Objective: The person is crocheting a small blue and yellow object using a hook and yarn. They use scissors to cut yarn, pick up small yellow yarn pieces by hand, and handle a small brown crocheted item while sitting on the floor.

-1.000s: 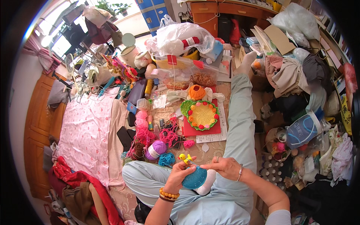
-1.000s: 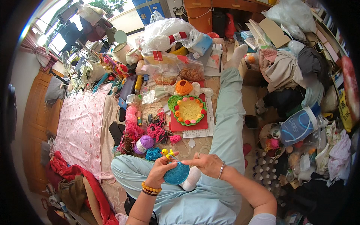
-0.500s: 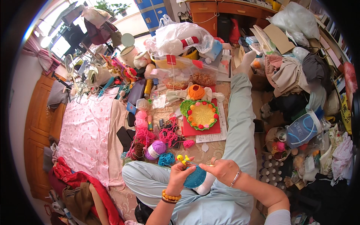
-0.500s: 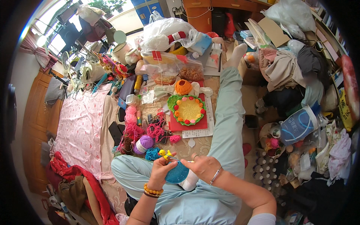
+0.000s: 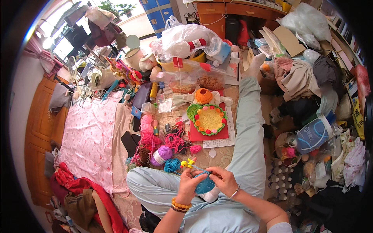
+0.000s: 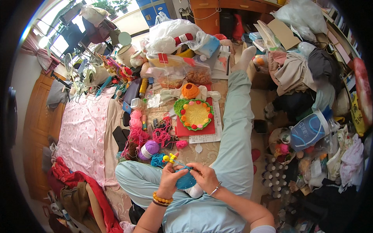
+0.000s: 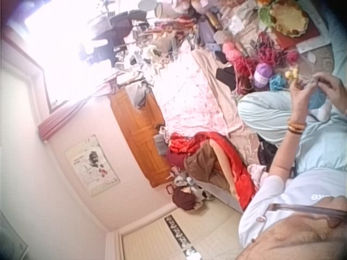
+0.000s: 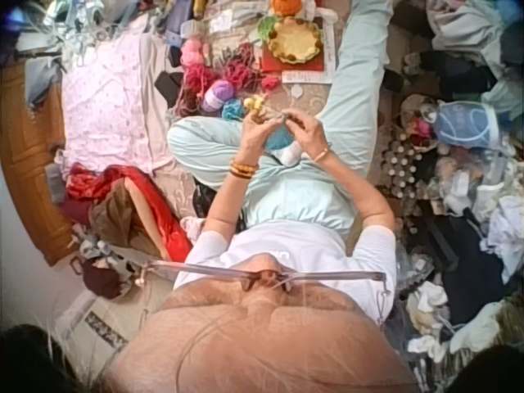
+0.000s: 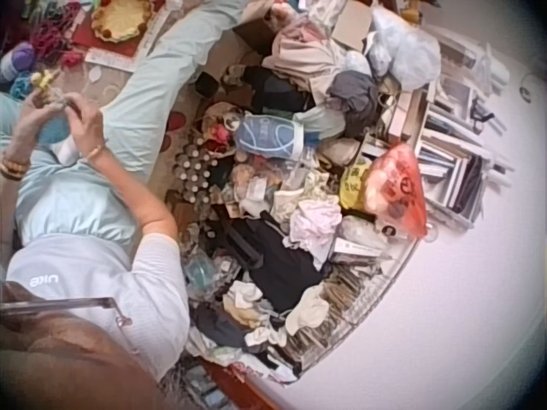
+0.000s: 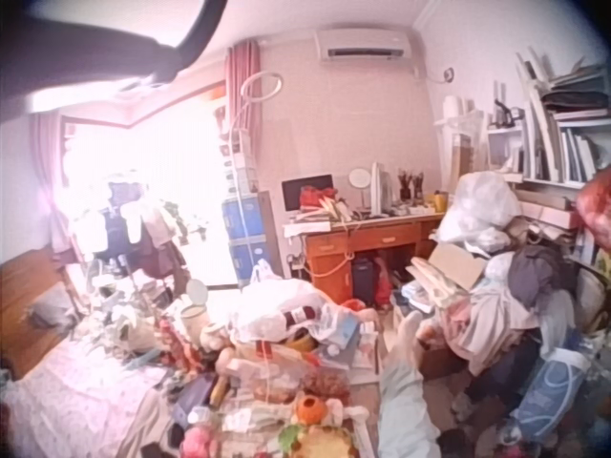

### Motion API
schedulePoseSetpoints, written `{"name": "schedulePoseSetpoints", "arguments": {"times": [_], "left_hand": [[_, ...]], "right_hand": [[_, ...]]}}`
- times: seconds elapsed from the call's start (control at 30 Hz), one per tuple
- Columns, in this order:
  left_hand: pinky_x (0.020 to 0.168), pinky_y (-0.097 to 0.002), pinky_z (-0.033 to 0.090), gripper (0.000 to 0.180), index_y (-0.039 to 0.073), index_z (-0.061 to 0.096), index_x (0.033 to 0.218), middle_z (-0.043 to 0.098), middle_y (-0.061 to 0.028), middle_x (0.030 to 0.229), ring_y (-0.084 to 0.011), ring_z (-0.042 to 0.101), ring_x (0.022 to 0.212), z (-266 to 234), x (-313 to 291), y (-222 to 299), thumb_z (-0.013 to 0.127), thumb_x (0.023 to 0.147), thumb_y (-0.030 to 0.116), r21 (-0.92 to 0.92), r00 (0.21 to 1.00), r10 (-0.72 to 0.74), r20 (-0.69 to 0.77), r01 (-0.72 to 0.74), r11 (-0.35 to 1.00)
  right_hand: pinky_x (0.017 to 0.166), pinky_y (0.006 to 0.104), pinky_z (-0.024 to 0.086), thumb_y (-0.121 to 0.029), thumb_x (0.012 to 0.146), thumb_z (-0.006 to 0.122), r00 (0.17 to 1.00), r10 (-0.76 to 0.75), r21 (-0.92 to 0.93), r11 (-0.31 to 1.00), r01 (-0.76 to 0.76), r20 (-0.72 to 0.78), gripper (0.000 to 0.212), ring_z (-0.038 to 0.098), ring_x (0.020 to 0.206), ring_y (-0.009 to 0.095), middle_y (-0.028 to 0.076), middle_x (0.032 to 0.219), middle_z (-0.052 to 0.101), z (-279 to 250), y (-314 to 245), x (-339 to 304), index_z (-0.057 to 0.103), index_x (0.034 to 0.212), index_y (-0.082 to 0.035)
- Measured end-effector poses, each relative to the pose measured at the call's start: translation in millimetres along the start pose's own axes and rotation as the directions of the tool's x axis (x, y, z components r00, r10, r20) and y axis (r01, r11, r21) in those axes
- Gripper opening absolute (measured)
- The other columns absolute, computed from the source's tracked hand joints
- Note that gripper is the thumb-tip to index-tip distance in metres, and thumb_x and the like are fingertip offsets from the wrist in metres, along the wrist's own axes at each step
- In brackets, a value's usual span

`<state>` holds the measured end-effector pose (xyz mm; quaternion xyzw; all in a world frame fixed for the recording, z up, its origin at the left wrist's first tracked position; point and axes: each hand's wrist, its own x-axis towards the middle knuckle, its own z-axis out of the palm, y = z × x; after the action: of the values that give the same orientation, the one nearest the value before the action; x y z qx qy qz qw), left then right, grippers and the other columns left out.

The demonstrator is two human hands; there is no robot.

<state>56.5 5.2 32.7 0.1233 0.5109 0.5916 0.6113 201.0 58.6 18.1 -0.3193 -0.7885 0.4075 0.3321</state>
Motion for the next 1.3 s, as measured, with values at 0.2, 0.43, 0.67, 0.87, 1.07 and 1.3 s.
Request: {"name": "schedulePoseSetpoints", "arguments": {"times": [0.2, 0.43, 0.67, 0.87, 1.07, 1.3], "left_hand": [[0.061, -0.0201, 0.047, 0.078, 0.008, 0.022, 0.138, 0.064, -0.0059, 0.080, -0.0092, 0.059, 0.068, -2.2, 2.2, -10.9, 0.065, 0.074, -0.003, 0.449, 0.941, 0.335, 0.034, -0.314, 0.836], [0.059, -0.0176, 0.044, 0.075, 0.006, 0.026, 0.137, 0.061, -0.0033, 0.079, -0.0056, 0.055, 0.065, -22.9, 7.8, 6.1, 0.065, 0.074, -0.004, 0.376, 0.983, 0.151, 0.107, -0.181, 0.909], [0.065, -0.0194, 0.045, 0.072, 0.005, 0.026, 0.137, 0.061, -0.0039, 0.080, -0.0069, 0.056, 0.071, -12.7, 5.9, 15.6, 0.064, 0.076, -0.001, 0.231, 0.970, -0.042, 0.238, -0.014, 0.973], [0.068, -0.0195, 0.045, 0.072, 0.003, 0.027, 0.136, 0.062, -0.0046, 0.082, -0.0074, 0.057, 0.074, -13.7, 6.3, 17.4, 0.065, 0.075, -0.001, 0.228, 0.974, -0.053, 0.220, 0.002, 0.974], [0.068, -0.0192, 0.045, 0.073, 0.001, 0.027, 0.135, 0.063, -0.0045, 0.083, -0.0076, 0.058, 0.074, -13.1, 8.1, 11.4, 0.067, 0.074, -0.002, 0.240, 0.985, -0.053, 0.165, 0.012, 0.971], [0.063, -0.0176, 0.046, 0.076, 0.004, 0.027, 0.136, 0.061, -0.0030, 0.076, -0.0063, 0.057, 0.069, -11.8, 8.1, 14.4, 0.068, 0.072, -0.003, 0.280, 0.980, -0.060, 0.187, 0.005, 0.960]], "right_hand": [[0.048, 0.0334, 0.046, -0.005, 0.078, 0.058, 0.976, 0.213, 0.045, 0.976, -0.212, -0.038, 0.028, 0.059, 0.056, 0.023, 0.012, 0.071, 0.060, 5.0, 0.3, 7.3, 0.049, 0.105, -0.006], [0.057, 0.0350, 0.049, -0.010, 0.080, 0.055, 0.940, 0.203, -0.399, 0.913, -0.082, 0.273, 0.025, 0.062, 0.068, 0.028, 0.013, 0.075, 0.062, -39.7, -8.8, 15.4, 0.051, 0.104, -0.008], [0.063, 0.0243, 0.047, -0.003, 0.078, 0.058, 0.905, 0.258, 0.235, 0.908, -0.347, 0.337, 0.034, 0.060, 0.066, 0.013, 0.007, 0.072, 0.061, -35.2, 5.9, 14.1, 0.061, 0.111, -0.013], [0.063, 0.0252, 0.046, -0.003, 0.079, 0.057, 0.895, 0.214, 0.192, 0.932, -0.306, 0.392, 0.034, 0.056, 0.066, 0.014, 0.007, 0.072, 0.059, -37.3, 5.3, 17.6, 0.062, 0.110, -0.016], [0.062, 0.0290, 0.046, -0.005, 0.079, 0.056, 0.910, 0.163, 0.151, 0.960, -0.236, 0.382, 0.034, 0.056, 0.064, 0.019, 0.008, 0.069, 0.055, -38.2, 6.6, 14.0, 0.062, 0.109, -0.019], [0.059, 0.0320, 0.046, -0.007, 0.079, 0.057, 0.954, 0.138, 0.032, 0.988, -0.152, 0.267, 0.028, 0.056, 0.065, 0.023, 0.009, 0.069, 0.055, -29.9, -0.4, 12.0, 0.063, 0.105, -0.017]]}}
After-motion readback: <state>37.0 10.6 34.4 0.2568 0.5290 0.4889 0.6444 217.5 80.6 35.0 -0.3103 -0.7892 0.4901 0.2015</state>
